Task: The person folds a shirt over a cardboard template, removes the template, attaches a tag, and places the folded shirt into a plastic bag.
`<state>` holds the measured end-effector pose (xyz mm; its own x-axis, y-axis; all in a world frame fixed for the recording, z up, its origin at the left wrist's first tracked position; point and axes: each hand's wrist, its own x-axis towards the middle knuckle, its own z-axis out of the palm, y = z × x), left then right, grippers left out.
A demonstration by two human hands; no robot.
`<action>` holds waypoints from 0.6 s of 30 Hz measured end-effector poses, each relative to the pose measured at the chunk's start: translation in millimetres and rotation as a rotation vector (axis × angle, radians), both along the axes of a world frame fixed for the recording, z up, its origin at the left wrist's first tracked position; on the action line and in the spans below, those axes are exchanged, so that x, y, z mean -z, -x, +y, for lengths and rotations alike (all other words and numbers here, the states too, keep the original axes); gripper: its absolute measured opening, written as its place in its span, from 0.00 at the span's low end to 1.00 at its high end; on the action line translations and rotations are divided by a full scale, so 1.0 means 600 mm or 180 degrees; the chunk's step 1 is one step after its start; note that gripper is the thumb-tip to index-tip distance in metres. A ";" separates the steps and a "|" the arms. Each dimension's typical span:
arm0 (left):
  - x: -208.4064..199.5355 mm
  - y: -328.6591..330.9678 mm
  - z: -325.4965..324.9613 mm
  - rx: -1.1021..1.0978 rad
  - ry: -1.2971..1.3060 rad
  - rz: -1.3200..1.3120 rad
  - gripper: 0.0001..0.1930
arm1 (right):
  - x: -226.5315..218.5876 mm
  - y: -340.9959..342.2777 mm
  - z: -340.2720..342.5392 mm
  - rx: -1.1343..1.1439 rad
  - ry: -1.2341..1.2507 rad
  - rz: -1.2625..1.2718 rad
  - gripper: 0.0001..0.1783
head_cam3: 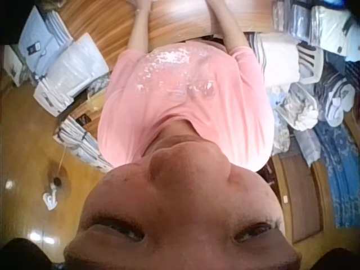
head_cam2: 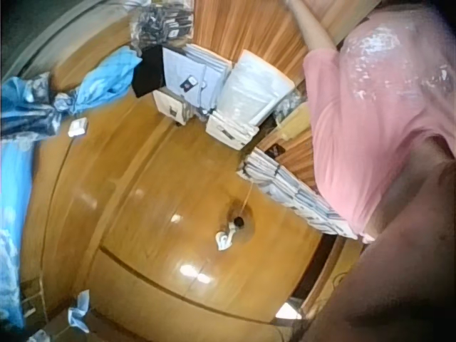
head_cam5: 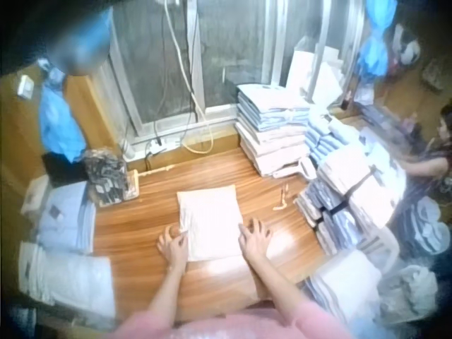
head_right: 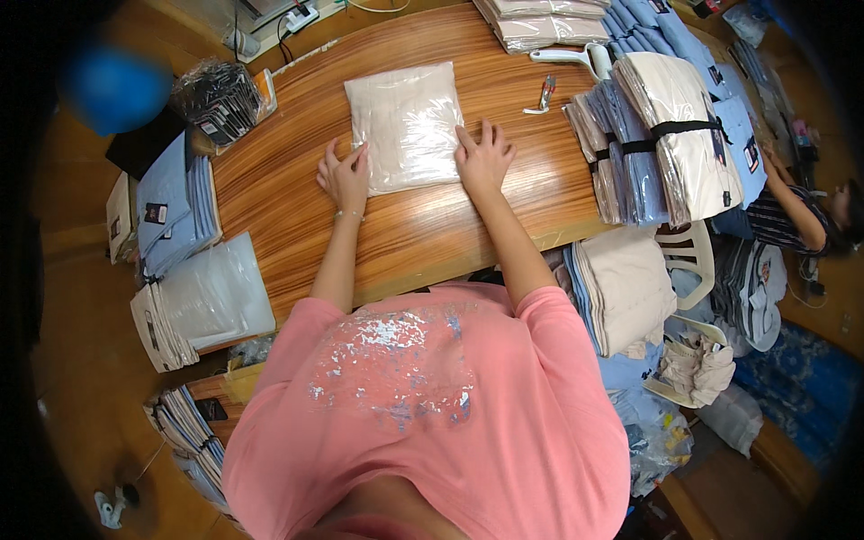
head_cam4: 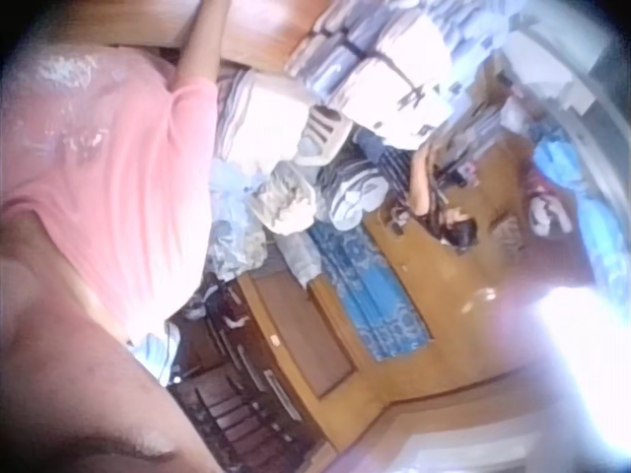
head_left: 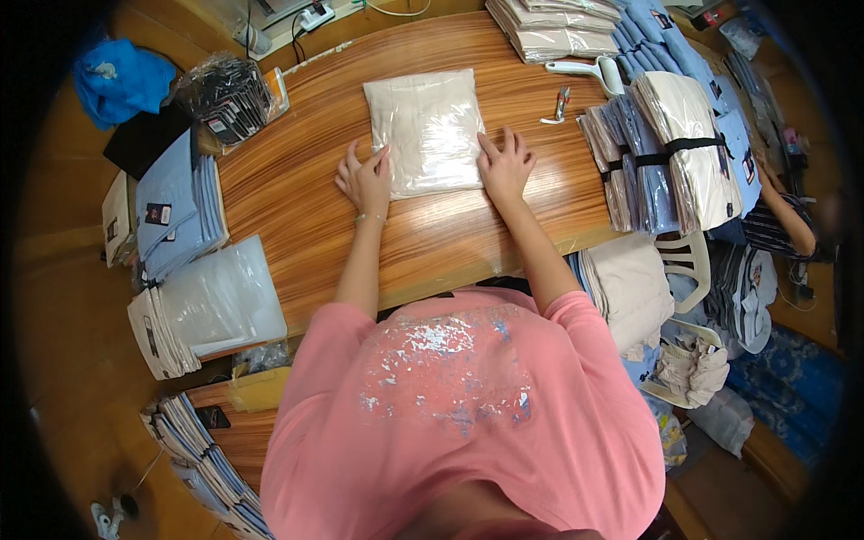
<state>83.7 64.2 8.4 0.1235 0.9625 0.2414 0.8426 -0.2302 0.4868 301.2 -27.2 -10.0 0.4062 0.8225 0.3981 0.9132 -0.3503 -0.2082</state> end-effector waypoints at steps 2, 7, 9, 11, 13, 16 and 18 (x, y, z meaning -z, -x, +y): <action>0.011 0.010 0.006 0.0138 0.0020 0.0131 0.12 | 0.001 -0.014 0.006 0.0009 0.0252 0.0145 0.21; 0.038 0.029 0.002 0.0340 0.0378 0.0630 0.22 | 0.013 -0.016 -0.001 -0.0064 0.0502 0.0304 0.22; 0.045 0.032 0.006 0.0323 0.0500 0.0785 0.24 | 0.013 -0.009 -0.004 -0.0123 0.0519 0.0361 0.23; 0.042 0.031 0.009 0.0349 0.0666 0.0954 0.26 | 0.003 -0.017 0.011 -0.0173 0.0633 0.0234 0.23; 0.039 0.031 0.000 0.0361 0.0792 0.1028 0.26 | 0.010 -0.010 -0.006 -0.0236 0.0826 0.0261 0.23; 0.014 0.027 0.014 0.0470 0.1171 0.1028 0.26 | -0.007 -0.024 0.004 -0.0318 0.0944 0.0616 0.24; 0.006 0.040 0.010 0.0512 0.1259 0.0307 0.28 | -0.025 -0.042 0.010 -0.0466 0.1095 0.1113 0.25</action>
